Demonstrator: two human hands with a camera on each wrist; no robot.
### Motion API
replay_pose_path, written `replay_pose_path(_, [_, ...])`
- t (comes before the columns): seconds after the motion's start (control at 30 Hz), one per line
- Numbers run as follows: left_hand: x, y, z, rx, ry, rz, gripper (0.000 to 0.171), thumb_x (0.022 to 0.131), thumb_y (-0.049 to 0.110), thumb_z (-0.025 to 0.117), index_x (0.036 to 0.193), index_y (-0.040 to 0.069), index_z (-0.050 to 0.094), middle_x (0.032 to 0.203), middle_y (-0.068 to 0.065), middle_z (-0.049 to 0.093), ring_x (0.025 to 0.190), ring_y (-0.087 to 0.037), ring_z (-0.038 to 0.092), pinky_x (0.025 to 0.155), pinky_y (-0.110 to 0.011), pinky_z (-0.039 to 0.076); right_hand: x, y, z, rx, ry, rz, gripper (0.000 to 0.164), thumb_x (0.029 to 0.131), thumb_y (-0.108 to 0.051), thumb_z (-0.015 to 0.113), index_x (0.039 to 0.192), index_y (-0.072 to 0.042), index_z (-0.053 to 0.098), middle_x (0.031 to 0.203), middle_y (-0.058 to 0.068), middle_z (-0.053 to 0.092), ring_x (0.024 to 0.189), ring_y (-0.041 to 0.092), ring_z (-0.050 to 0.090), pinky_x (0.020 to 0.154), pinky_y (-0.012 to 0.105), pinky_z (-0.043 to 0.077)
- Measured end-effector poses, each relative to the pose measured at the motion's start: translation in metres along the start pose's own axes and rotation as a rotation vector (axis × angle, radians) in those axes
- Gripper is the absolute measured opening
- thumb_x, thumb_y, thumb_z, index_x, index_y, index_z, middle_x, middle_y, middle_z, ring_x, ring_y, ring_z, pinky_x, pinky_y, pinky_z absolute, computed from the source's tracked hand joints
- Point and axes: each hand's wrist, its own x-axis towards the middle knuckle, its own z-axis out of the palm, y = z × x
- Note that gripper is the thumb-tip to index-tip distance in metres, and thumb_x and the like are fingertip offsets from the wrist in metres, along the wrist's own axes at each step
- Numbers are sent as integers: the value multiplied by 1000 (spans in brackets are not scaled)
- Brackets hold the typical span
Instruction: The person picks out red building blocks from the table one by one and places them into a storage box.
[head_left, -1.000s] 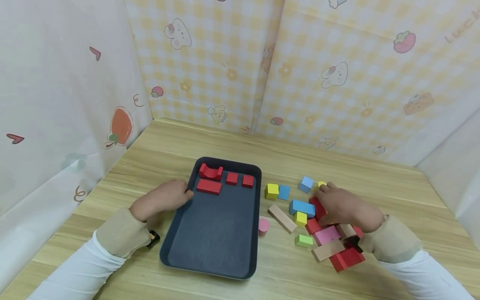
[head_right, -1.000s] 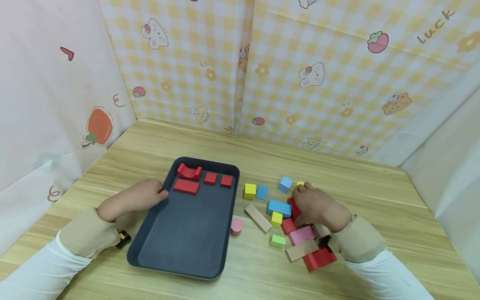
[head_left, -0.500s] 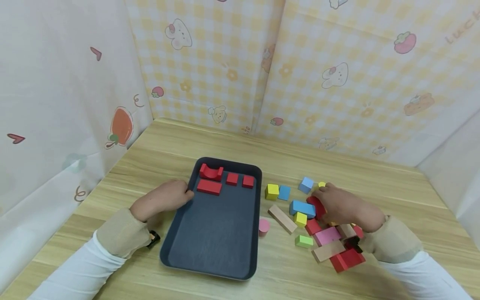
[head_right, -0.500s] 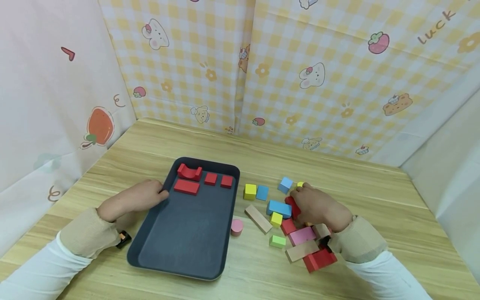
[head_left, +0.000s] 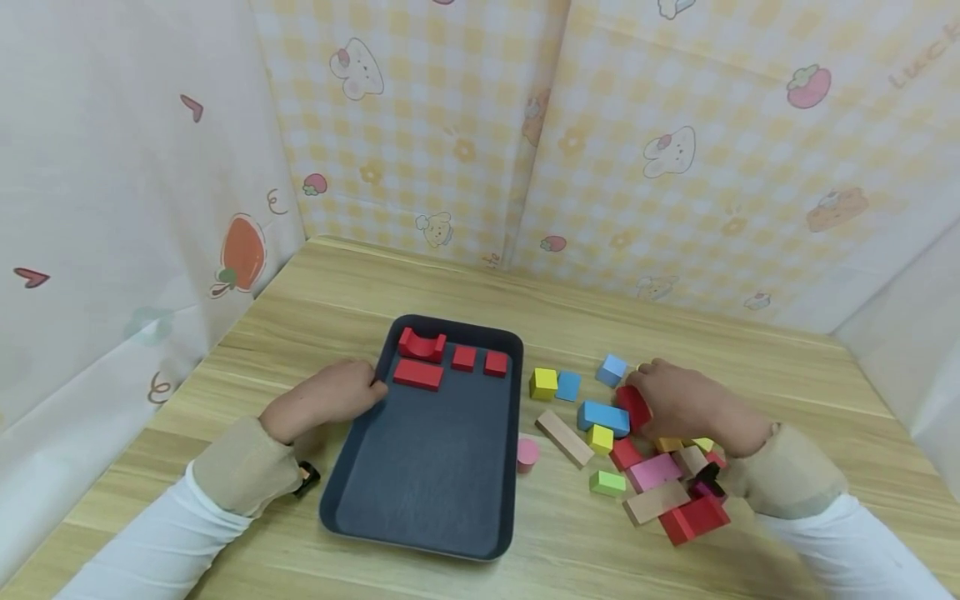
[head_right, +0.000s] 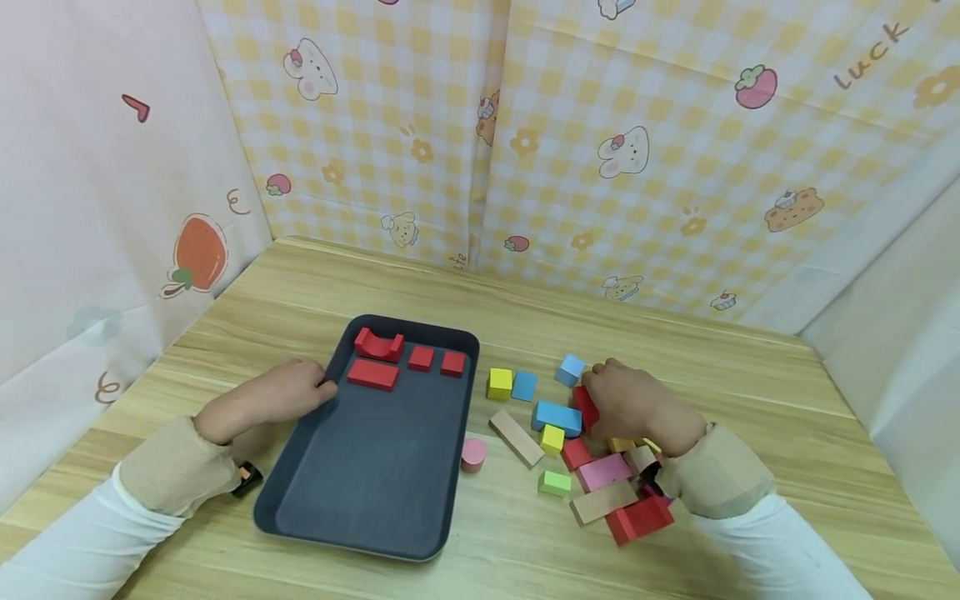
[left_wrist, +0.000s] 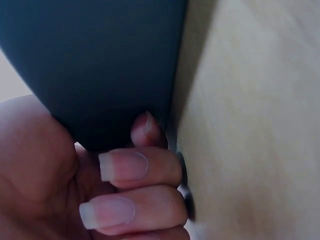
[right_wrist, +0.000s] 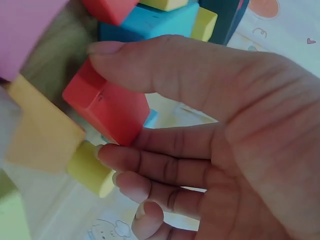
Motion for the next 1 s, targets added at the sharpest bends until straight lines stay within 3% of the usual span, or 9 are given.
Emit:
replay_pose_path(0.4, [3,-2,1,10,4,-8,32,92,19,40,61,13,44,56,-1,42,47,-13,37,49,-28,34,-1,1,-24,-49,57,-18,57,63,-33,79,107,-2,60,86,2,56,77,19,48,58,32,48])
replay_pose_path(0.57, [3,-2,1,9,1,-9,32,92,19,40,61,13,44,55,-1,42,47,-13,36,49,-28,33,0,-2,-39,-57,81,-70,54,65,-36,78,104,-3,61,83,1,56,72,16,47,57,29,46])
replay_pose_path(0.83, [2,-1,1,4,-5,-13,32,93,19,40,61,13,44,55,-1,41,47,-13,36,49,-28,33,4,-23,-55,-92,98,-85,40,67,-42,75,89,-11,60,73,-4,52,65,13,46,53,26,43])
replay_pose_path(1.0, [1,-1,1,6,-4,-1,33,93,19,40,61,13,44,55,0,41,47,-13,35,50,-28,33,12,-40,-60,-138,119,-121,41,69,-50,70,83,-13,59,71,-6,53,64,12,47,51,25,43])
